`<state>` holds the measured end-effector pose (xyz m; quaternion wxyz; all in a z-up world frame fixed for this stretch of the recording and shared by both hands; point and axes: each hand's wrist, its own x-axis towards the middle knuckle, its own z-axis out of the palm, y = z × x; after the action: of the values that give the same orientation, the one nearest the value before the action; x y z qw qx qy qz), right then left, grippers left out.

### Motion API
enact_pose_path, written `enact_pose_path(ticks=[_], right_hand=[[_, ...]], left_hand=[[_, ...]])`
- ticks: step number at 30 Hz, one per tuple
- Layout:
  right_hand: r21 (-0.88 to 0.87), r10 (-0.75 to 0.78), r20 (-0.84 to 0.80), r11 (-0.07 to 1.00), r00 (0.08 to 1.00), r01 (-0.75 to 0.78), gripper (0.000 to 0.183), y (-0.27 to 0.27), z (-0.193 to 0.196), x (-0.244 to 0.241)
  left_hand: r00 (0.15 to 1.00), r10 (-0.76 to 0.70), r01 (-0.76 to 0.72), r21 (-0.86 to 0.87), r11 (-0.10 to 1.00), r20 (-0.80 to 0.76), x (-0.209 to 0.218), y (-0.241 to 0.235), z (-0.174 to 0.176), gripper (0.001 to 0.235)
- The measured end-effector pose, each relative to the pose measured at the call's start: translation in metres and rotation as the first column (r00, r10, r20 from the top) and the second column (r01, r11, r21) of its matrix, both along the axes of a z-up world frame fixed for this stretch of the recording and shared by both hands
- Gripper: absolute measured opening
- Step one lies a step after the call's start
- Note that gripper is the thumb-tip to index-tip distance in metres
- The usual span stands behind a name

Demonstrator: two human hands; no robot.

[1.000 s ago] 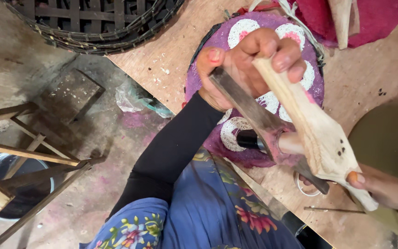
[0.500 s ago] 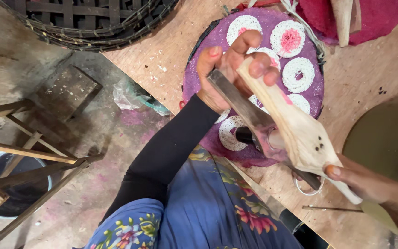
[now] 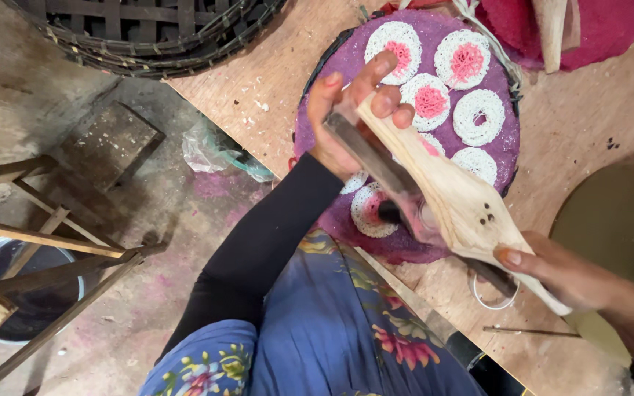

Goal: The person uses wooden tools to apply white and pink paste onto a circular purple board, creating ring-shaped decorations and then attaching several white rings onto the board.

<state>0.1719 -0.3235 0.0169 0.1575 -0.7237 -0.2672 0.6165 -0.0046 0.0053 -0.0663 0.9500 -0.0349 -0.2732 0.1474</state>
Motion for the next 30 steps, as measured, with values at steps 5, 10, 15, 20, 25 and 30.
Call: enact_pose_path(ticks=[5,10,15,20,25,30], right_hand=[[0.077,0.013,0.16,0.997,0.987,-0.025,0.083,-0.012,-0.013,0.0],[0.422,-0.085,-0.086,0.899,0.993,0.114,0.085,-0.035,-0.022,-0.003],[0.546,-0.164,-0.14,0.81,0.976,0.215,0.085,-0.044,-0.029,0.001],[0.728,-0.328,-0.358,0.488,0.874,0.481,0.085,-0.023,-0.034,0.005],[0.784,-0.431,-0.529,0.082,0.731,0.616,0.086,0.009,-0.066,0.021],[0.869,-0.693,-0.389,-0.058,0.607,0.491,0.081,0.002,-0.101,0.051]], left_hand=[[0.979,-0.056,0.014,0.212,0.977,0.194,0.007,0.014,0.046,0.055],[0.92,0.287,-0.096,0.555,0.826,-0.268,-0.024,0.011,0.107,0.065],[-0.028,0.999,-0.219,0.975,-0.04,0.034,-0.086,0.011,0.09,0.04],[-0.355,0.928,0.006,0.992,0.122,-0.112,-0.158,-0.035,-0.001,0.022],[-0.176,0.968,0.357,0.928,-0.106,0.178,-0.176,-0.089,-0.043,0.037],[-0.149,0.989,0.4,0.916,0.037,0.025,-0.164,-0.082,-0.048,0.029]])
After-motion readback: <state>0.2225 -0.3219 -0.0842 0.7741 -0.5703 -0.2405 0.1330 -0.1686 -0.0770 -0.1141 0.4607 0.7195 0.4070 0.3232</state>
